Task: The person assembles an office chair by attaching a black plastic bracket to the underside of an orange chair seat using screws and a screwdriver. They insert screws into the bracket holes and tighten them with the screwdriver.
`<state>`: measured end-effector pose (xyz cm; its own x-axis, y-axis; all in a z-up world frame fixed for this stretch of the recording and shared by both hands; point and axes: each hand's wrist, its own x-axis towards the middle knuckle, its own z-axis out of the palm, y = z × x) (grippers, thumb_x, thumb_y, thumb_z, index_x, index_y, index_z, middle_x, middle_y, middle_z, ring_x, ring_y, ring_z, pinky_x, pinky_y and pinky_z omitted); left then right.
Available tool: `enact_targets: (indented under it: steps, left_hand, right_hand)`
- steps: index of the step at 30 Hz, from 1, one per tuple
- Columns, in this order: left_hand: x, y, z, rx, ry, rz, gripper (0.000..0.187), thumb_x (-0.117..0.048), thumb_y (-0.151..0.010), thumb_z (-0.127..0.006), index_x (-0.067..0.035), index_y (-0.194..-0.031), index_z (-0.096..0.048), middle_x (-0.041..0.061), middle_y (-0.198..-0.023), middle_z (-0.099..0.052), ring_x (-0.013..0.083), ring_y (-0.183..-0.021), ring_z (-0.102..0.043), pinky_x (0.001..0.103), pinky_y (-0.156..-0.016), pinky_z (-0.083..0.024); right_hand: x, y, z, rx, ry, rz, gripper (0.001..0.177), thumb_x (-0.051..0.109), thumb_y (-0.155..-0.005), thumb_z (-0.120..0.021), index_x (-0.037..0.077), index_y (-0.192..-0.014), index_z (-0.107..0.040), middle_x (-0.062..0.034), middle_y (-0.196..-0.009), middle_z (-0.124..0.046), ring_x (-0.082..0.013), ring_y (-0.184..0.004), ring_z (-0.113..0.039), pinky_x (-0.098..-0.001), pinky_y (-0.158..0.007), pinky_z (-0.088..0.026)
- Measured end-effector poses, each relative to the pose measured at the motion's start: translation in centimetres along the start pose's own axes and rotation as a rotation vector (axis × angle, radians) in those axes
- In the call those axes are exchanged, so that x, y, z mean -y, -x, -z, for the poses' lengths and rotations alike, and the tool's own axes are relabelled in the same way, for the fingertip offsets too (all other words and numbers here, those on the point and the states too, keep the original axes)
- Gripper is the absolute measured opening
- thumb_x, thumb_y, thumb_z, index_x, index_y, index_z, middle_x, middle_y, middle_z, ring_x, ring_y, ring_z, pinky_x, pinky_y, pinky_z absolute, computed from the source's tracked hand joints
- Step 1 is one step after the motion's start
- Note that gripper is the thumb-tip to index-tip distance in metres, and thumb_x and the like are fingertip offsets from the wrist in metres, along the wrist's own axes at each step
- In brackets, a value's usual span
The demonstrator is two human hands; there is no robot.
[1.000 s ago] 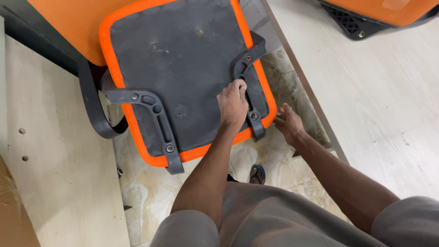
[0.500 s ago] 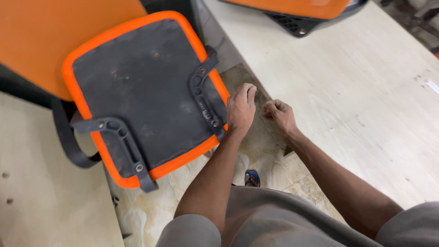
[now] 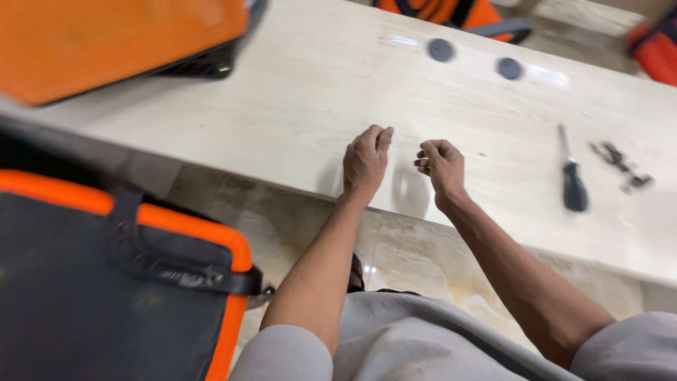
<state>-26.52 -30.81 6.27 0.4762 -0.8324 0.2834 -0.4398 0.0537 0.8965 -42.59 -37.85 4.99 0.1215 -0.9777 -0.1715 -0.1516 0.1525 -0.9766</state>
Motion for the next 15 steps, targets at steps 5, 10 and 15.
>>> enact_targets:
  steps: [5, 10, 15]
  left_hand:
    - [-2.9, 1.3, -8.4, 0.265, 0.050, -0.046, 0.032, -0.033, -0.103, -0.057, -0.004, -0.091, -0.063, 0.012, -0.084, -0.071, 0.0319, -0.081, -0.068, 0.046, -0.072, -0.052]
    - [-2.5, 0.9, -13.6, 0.277, 0.004, -0.094, 0.023, -0.028, -0.100, -0.061, -0.005, -0.098, -0.065, 0.013, -0.092, -0.071, 0.0332, -0.087, -0.069, 0.046, -0.076, -0.054]
    - [-4.6, 0.4, -21.3, 0.191, -0.025, -0.084, 0.019, -0.025, -0.100, -0.060, -0.006, -0.102, -0.064, 0.012, -0.096, -0.072, 0.0323, -0.091, -0.069, 0.046, -0.078, -0.054]
  right_hand:
    - [-1.1, 0.4, 8.9, -0.253, -0.023, 0.014, 0.016, 0.016, -0.101, -0.061, 0.001, -0.101, -0.064, -0.0078, -0.087, -0.067, -0.0140, -0.074, -0.065, -0.0267, -0.066, -0.055]
    - [-1.6, -1.3, 12.7, -0.272, -0.040, 0.057, 0.016, 0.016, -0.102, -0.060, 0.001, -0.101, -0.064, -0.0079, -0.086, -0.066, -0.0137, -0.074, -0.063, -0.0262, -0.066, -0.054]
    - [-1.4, -5.6, 19.6, -0.191, 0.035, 0.196, 0.014, 0.017, -0.103, -0.059, 0.003, -0.104, -0.064, -0.0070, -0.087, -0.066, -0.0122, -0.076, -0.064, -0.0261, -0.066, -0.056]
